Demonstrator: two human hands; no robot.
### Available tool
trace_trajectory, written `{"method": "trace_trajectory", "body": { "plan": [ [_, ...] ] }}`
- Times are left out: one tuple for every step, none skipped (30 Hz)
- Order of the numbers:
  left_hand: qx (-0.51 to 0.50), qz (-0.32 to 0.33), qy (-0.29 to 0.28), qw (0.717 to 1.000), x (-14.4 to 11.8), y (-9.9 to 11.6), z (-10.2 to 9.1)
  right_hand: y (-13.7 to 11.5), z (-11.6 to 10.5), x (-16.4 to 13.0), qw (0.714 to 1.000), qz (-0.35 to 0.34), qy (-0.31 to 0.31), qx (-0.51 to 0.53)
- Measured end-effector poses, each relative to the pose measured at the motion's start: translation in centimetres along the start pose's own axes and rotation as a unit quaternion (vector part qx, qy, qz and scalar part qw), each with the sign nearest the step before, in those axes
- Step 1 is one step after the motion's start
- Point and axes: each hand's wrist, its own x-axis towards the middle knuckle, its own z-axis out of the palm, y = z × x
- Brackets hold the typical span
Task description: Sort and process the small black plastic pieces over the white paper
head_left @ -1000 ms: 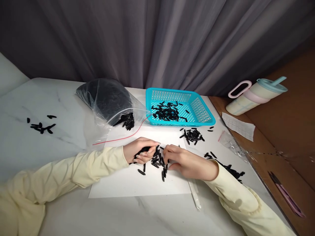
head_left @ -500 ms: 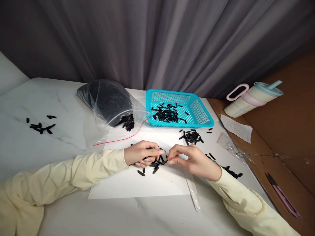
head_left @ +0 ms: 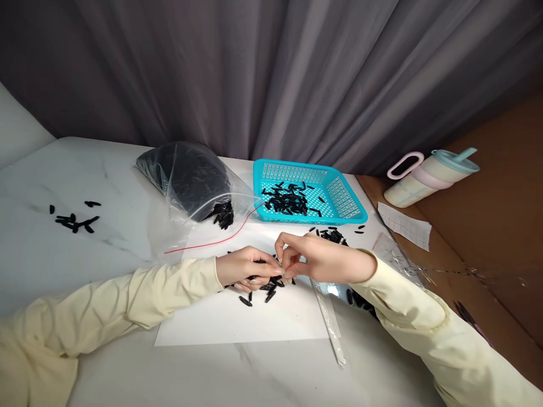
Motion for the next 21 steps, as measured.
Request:
{"method": "trace_trajectory", "body": {
  "plan": [
    [-0.012, -0.001, 0.005, 1.0, 0.0, 0.0, -0.1, 0.0, 0.1, 0.0, 1.0, -0.005, 0.012, -0.013],
    [-0.027, -0.001, 0.011, 1.0, 0.0, 0.1, -0.2, 0.1, 0.2, 0.0, 0.999, -0.013, 0.032, -0.025],
    [-0.043, -0.002, 0.018, 0.999, 0.0, 0.2, -0.3, 0.2, 0.4, 0.0, 0.997, -0.022, 0.06, -0.036],
    [-0.058, -0.003, 0.023, 0.998, 0.1, 0.2, -0.3, 0.3, 0.6, -0.1, 0.994, -0.03, 0.093, -0.043],
    [-0.07, -0.003, 0.026, 0.997, 0.1, 0.3, -0.4, 0.5, 0.8, -0.3, 0.99, -0.035, 0.127, -0.046],
    [-0.08, -0.002, 0.029, 0.996, 0.1, 0.3, -0.5, 0.7, 1.2, -0.4, 0.985, -0.036, 0.162, -0.046],
    [-0.089, 0.002, 0.033, 0.995, 0.2, 0.4, -0.5, 0.9, 1.6, -0.6, 0.978, -0.032, 0.198, -0.048],
    [-0.096, 0.007, 0.041, 0.995, 0.2, 0.4, -0.5, 1.1, 2.1, -0.7, 0.971, -0.025, 0.233, -0.051],
    [-0.101, 0.013, 0.049, 0.994, 0.3, 0.4, -0.6, 1.2, 2.8, -0.9, 0.962, -0.017, 0.267, -0.056],
    [-0.104, 0.017, 0.057, 0.993, 0.3, 0.3, -0.6, 1.4, 3.5, -1.0, 0.952, -0.011, 0.299, -0.063],
    [-0.104, 0.019, 0.064, 0.992, 0.3, 0.3, -0.5, 1.6, 4.3, -1.1, 0.943, -0.007, 0.327, -0.068],
    [-0.101, 0.019, 0.068, 0.992, 0.2, 0.3, -0.4, 1.8, 5.2, -1.1, 0.933, -0.004, 0.353, -0.075],
    [-0.095, 0.019, 0.072, 0.993, 0.2, 0.3, -0.3, 2.0, 6.1, -1.1, 0.923, -0.002, 0.376, -0.085],
    [-0.086, 0.019, 0.078, 0.993, 0.1, 0.2, -0.2, 2.2, 7.0, -1.1, 0.912, -0.004, 0.398, -0.101],
    [-0.074, 0.02, 0.085, 0.993, 0.1, 0.2, 0.0, 2.5, 7.8, -1.0, 0.9, -0.009, 0.417, -0.124],
    [-0.062, 0.022, 0.093, 0.993, 0.0, 0.1, 0.2, 2.7, 8.4, -0.9, 0.888, -0.019, 0.433, -0.152],
    [-0.049, 0.024, 0.102, 0.993, -0.1, 0.1, 0.4, 2.9, 8.9, -0.8, 0.876, -0.032, 0.446, -0.182],
    [-0.036, 0.025, 0.11, 0.993, -0.2, 0.0, 0.6, 3.1, 9.3, -0.7, 0.864, -0.045, 0.456, -0.211],
    [-0.024, 0.027, 0.116, 0.993, -0.2, -0.1, 0.7, 3.3, 9.6, -0.6, 0.853, -0.055, 0.462, -0.235],
    [-0.015, 0.03, 0.12, 0.992, -0.2, -0.2, 0.9, 3.5, 9.7, -0.5, 0.846, -0.063, 0.465, -0.252],
    [-0.007, 0.036, 0.125, 0.991, -0.2, -0.2, 1.0, 3.7, 9.7, -0.5, 0.842, -0.067, 0.466, -0.263]
  ]
}}
